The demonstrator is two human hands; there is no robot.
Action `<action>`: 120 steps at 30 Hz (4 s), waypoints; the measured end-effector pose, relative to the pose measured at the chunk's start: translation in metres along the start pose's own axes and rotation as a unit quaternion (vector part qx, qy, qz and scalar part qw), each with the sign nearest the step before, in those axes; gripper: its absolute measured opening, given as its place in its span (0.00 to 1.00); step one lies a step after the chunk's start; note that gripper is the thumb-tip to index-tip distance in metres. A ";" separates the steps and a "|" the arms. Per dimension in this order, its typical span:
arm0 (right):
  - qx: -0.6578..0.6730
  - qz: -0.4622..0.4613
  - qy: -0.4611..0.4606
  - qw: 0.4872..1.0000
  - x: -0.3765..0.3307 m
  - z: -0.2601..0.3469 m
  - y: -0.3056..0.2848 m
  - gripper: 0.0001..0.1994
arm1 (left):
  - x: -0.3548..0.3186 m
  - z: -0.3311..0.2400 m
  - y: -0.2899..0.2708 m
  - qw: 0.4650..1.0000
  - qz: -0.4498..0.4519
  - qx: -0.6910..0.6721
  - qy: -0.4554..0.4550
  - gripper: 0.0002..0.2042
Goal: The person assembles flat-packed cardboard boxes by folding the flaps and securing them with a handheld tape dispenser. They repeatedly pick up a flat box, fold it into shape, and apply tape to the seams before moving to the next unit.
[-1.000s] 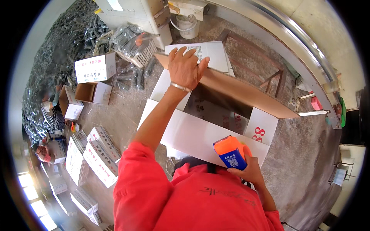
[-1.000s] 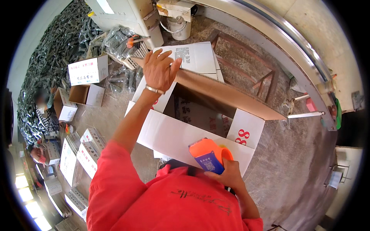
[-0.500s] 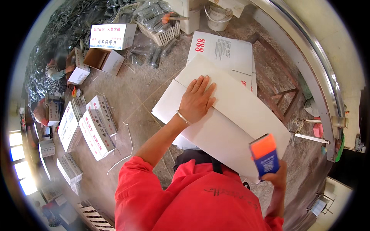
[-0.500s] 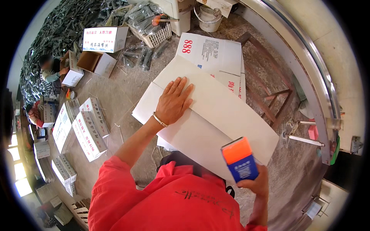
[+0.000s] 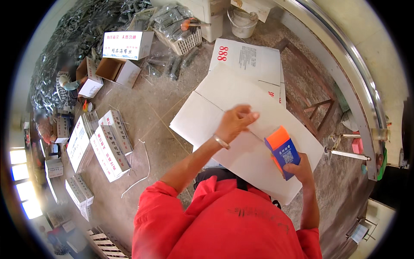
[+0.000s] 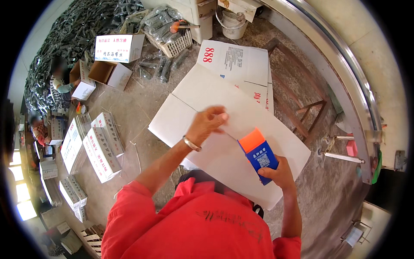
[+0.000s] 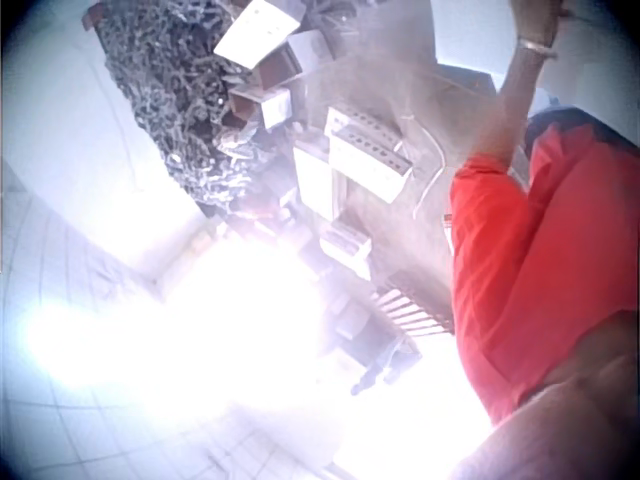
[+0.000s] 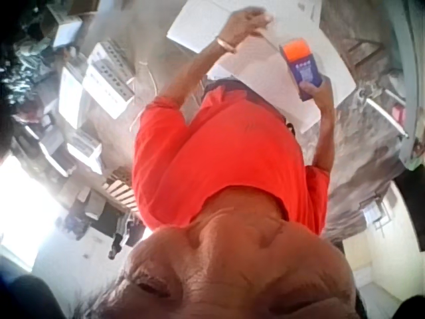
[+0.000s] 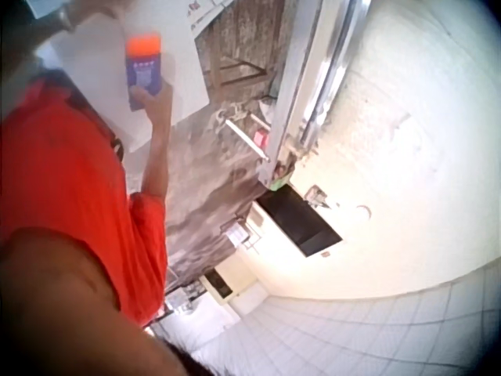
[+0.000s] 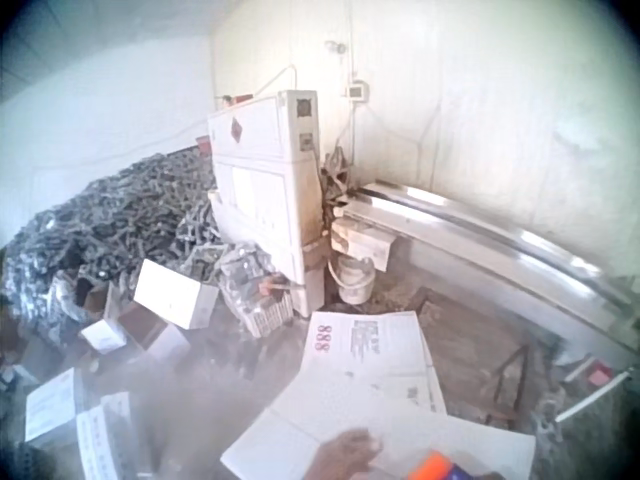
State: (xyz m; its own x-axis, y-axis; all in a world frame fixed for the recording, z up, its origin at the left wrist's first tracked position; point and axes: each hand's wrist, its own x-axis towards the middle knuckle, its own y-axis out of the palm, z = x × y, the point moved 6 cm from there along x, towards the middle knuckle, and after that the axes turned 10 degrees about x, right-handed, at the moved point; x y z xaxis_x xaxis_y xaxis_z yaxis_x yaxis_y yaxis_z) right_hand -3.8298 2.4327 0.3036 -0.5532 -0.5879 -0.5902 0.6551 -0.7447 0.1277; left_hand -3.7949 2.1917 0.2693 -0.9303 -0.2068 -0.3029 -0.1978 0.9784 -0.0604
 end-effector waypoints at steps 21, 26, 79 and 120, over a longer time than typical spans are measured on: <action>-0.213 0.102 0.008 0.972 0.085 0.070 0.098 0.20 | 0.004 0.043 -0.193 0.928 -0.304 0.214 -0.029 0.09; -0.209 0.163 0.026 0.964 0.118 0.083 0.140 0.21 | 0.041 0.117 -0.250 0.924 -0.290 0.244 -0.037 0.13; -0.285 -0.113 0.220 0.926 -0.187 -0.120 -0.283 0.25 | 0.019 0.008 0.200 0.671 -0.101 0.715 0.166 0.36; -0.259 -0.126 -0.484 0.826 0.214 0.247 0.302 0.24 | -0.083 -0.182 -0.350 0.598 -0.665 0.327 0.305 0.21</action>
State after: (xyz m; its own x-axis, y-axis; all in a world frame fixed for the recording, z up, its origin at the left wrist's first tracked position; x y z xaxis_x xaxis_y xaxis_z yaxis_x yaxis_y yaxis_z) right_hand -3.8775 2.0043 0.4133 -0.6933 -0.5991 0.4005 0.4498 -0.7940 -0.4090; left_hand -3.7043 1.8654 0.4889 -0.0626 -0.5713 0.8184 -0.9103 -0.3034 -0.2815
